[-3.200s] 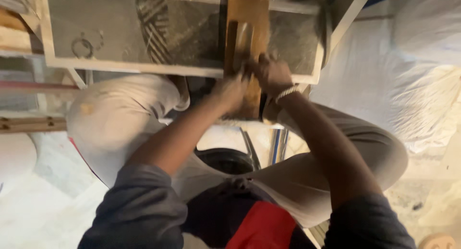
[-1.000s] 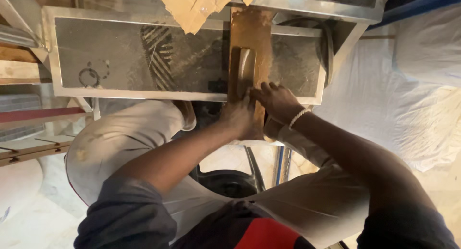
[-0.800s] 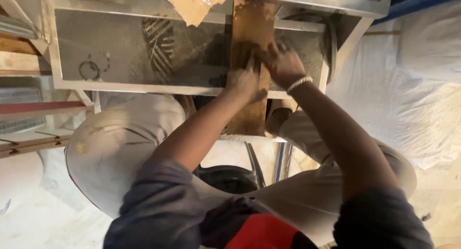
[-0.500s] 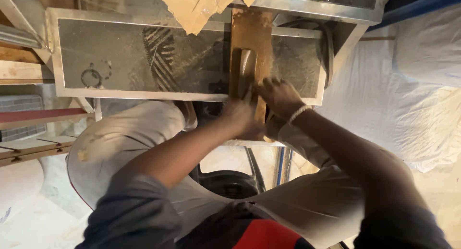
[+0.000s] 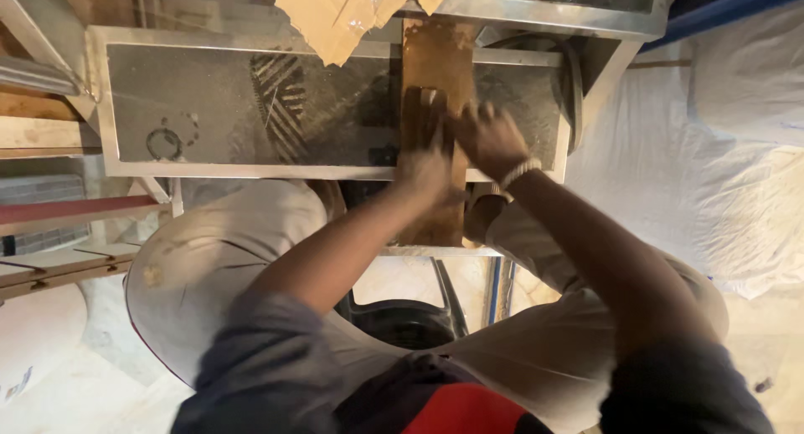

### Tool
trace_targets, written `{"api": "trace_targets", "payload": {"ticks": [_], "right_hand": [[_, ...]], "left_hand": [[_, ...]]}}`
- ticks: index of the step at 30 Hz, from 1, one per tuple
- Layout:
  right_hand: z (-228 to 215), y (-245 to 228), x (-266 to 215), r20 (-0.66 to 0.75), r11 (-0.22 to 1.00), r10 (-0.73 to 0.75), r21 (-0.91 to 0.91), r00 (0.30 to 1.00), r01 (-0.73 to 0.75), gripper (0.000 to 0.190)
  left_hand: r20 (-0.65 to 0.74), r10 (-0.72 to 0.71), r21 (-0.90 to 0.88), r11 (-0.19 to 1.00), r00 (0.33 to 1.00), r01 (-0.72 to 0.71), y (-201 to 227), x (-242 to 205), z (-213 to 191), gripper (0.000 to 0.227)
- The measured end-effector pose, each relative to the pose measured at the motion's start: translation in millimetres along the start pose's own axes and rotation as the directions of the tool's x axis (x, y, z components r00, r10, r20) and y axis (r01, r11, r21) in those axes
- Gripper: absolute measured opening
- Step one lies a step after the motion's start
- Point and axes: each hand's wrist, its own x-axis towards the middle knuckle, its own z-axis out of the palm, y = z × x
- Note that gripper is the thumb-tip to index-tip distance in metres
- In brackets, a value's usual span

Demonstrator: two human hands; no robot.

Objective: The person sands a small wooden block by rubbing it against a piece of sandpaper fixed to a wooden base, and then holds the block up to check it.

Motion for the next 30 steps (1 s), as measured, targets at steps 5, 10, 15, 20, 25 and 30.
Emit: {"api": "trace_targets", "payload": {"ticks": [5, 10, 15, 20, 25, 30], "right_hand": [[1, 8, 2, 0.113, 0.998, 0.016, 0.056, 0.993, -0.023, 0.038], [-6, -21, -26, 0.195, 0.976, -0.032, 0.219, 0.980, -0.011, 0.038], [6, 13, 16, 0.118, 0.998, 0.064, -0.015, 0.991, -0.062, 0.042], [7, -26, -27, 0.155, 0.988, -0.029, 0.156, 0.987, 0.004, 0.050], [10, -7, -20, 0.099, 0.979, -0.041, 0.201, 0.994, 0.020, 0.047], [16, 18, 13, -0.005, 0.982, 0.088, 0.169, 0.996, -0.086, 0.039]], "left_hand": [[-0.163, 0.061, 0.062, 0.997, 0.985, -0.051, -11, 7, 5, 0.126], [-0.263, 0.250, 0.174, 0.962, 0.932, -0.209, -14, -32, 45, 0.088], [-0.011, 0.068, 0.182, 0.981, 0.998, -0.064, -14, 24, -39, 0.087], [-0.140, 0.178, 0.173, 0.973, 0.974, -0.153, -25, -28, 28, 0.085], [-0.030, -0.113, -0.318, 0.943, 0.993, 0.098, -15, -6, 28, 0.076], [-0.130, 0.117, 0.296, 0.952, 0.985, -0.074, -24, 36, -5, 0.089]]}}
